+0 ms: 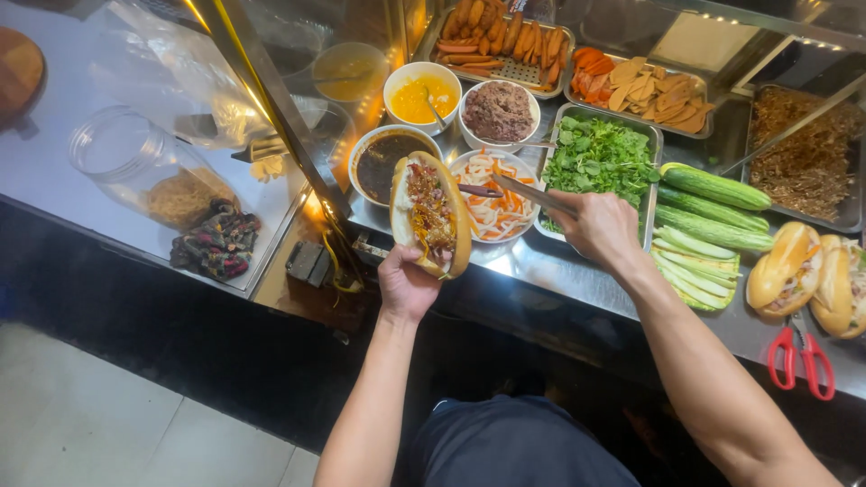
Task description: Assembling a Banh Mi sandwich with meat, vegetables, and sauce, then heating it in a press
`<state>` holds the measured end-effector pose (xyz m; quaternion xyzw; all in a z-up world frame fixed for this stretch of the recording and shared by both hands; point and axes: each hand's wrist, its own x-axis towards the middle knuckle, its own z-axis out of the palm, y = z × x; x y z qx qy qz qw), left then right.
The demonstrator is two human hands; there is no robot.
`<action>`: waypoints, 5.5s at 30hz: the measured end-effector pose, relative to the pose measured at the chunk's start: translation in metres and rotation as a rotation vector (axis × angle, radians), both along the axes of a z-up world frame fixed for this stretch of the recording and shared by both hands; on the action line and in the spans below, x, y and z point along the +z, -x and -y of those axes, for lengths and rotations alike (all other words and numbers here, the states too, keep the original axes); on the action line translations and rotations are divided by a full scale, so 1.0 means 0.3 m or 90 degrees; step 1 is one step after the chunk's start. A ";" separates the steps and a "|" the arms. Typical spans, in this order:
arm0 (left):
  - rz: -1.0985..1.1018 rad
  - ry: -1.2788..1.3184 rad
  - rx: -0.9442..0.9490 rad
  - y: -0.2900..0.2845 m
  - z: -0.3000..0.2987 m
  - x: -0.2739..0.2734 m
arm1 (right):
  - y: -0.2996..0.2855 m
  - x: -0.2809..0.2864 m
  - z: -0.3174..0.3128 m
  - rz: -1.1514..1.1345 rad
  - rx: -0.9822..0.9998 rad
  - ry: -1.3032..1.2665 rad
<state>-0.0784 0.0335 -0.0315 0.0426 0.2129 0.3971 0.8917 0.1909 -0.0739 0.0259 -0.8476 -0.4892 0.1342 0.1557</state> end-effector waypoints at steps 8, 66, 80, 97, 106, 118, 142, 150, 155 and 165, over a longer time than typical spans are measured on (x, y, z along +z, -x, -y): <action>0.027 -0.051 -0.008 -0.041 -0.039 -0.039 | 0.117 0.322 0.093 -0.153 -0.117 0.019; 0.060 -0.183 -0.026 -0.142 -0.114 -0.068 | 0.120 0.610 0.117 -0.048 -0.058 0.034; 0.049 -0.202 0.022 -0.204 -0.030 0.087 | 0.277 0.415 0.188 -0.004 0.015 -0.156; 0.043 -0.324 0.165 -0.329 0.096 0.118 | 0.437 0.142 0.112 0.173 -0.019 -0.368; 0.037 -0.161 0.093 -0.243 0.021 0.138 | 0.253 0.218 0.143 -0.158 -0.072 -0.330; 0.028 -0.092 0.117 0.024 0.000 0.064 | -0.227 -0.514 0.289 0.273 -0.191 -0.138; 0.016 -0.167 0.084 0.301 -0.063 0.009 | 0.183 -0.056 -0.436 -0.238 0.206 -0.469; 0.001 -0.159 0.055 0.290 -0.115 -0.045 | 0.152 -0.097 -0.442 -0.489 0.007 -0.545; 0.035 -0.200 0.051 0.213 -0.177 -0.064 | 0.128 0.050 -0.370 -0.510 -0.011 -0.544; 0.131 -0.294 0.107 -0.012 -0.306 -0.031 | 0.127 0.304 -0.112 -0.463 -0.025 -0.552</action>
